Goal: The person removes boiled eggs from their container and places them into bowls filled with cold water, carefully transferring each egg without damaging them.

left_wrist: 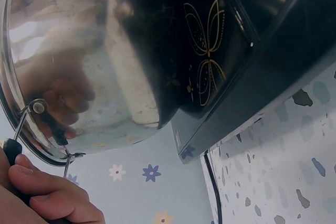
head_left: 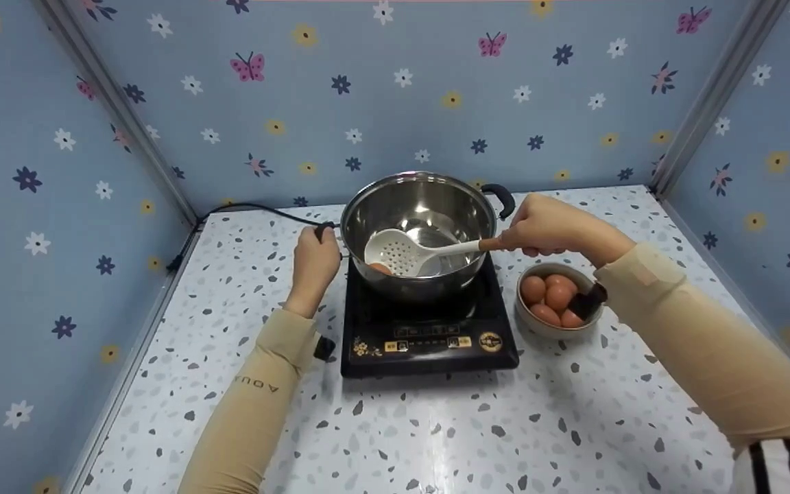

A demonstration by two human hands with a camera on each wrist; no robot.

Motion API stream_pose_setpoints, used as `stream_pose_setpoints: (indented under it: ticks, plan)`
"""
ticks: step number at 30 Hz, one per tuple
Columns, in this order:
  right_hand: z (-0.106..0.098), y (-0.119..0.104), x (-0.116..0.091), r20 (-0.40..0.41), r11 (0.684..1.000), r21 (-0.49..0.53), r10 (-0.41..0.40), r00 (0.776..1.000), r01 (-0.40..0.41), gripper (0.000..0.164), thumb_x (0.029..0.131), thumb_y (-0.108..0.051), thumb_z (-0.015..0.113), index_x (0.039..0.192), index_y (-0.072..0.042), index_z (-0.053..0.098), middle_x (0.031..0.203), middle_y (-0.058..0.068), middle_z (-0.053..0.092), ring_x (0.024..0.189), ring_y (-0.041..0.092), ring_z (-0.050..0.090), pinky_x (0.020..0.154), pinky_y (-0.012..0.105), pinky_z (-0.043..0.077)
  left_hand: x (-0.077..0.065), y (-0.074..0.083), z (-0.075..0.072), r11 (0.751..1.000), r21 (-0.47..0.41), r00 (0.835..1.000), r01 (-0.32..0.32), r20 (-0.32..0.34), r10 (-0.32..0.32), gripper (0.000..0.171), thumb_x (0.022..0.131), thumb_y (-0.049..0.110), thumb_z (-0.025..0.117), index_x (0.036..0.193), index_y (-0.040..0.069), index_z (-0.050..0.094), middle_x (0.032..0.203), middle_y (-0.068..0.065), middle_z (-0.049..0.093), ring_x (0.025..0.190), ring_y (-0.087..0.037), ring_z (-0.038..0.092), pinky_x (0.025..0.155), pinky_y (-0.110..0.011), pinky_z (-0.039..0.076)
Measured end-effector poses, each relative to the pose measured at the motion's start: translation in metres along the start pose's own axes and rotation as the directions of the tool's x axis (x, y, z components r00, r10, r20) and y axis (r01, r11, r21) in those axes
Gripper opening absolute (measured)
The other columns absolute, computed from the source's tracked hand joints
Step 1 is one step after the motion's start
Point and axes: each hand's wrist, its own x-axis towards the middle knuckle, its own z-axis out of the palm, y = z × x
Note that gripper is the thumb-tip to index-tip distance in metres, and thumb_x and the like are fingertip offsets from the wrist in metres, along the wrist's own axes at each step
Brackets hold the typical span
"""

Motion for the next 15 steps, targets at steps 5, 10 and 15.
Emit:
stream_pose_setpoints:
  ticks: [5, 10, 15]
  plan:
    - [-0.005, 0.006, 0.005, 0.072, 0.996, 0.087, 0.015, 0.997, -0.021, 0.031, 0.097, -0.037, 0.079, 0.078, -0.012, 0.078, 0.054, -0.004, 0.048, 0.045, 0.009, 0.028, 0.045, 0.028, 0.026, -0.001, 0.002, 0.0, 1.0, 0.016, 1.0, 0.007, -0.001, -0.007, 0.036, 0.115, 0.023, 0.039, 0.119, -0.008, 0.056, 0.095, -0.012, 0.049, 0.084, -0.027, 0.047, 0.076, -0.039, 0.04]
    - [-0.011, 0.018, 0.01, 0.149, 0.982, 0.178, 0.032, 0.988, -0.058, 0.021, 0.1, -0.025, 0.074, 0.096, -0.006, 0.081, 0.058, -0.003, 0.049, 0.045, 0.008, 0.029, 0.045, 0.026, 0.027, 0.0, 0.002, 0.001, 0.999, 0.017, 1.0, 0.027, 0.009, -0.027, 0.042, 0.115, 0.024, 0.039, 0.13, -0.012, 0.056, 0.109, -0.023, 0.058, 0.098, -0.034, 0.055, 0.091, -0.05, 0.048]
    - [-0.014, 0.023, 0.012, 0.189, 0.975, 0.215, 0.02, 0.982, -0.061, 0.026, 0.105, -0.025, 0.069, 0.105, -0.002, 0.081, 0.059, -0.003, 0.051, 0.045, 0.006, 0.029, 0.045, 0.024, 0.027, 0.001, 0.002, 0.0, 0.999, 0.011, 0.999, 0.033, 0.009, -0.033, 0.042, 0.115, 0.024, 0.04, 0.13, -0.012, 0.056, 0.119, -0.029, 0.062, 0.106, -0.037, 0.057, 0.101, -0.055, 0.049]
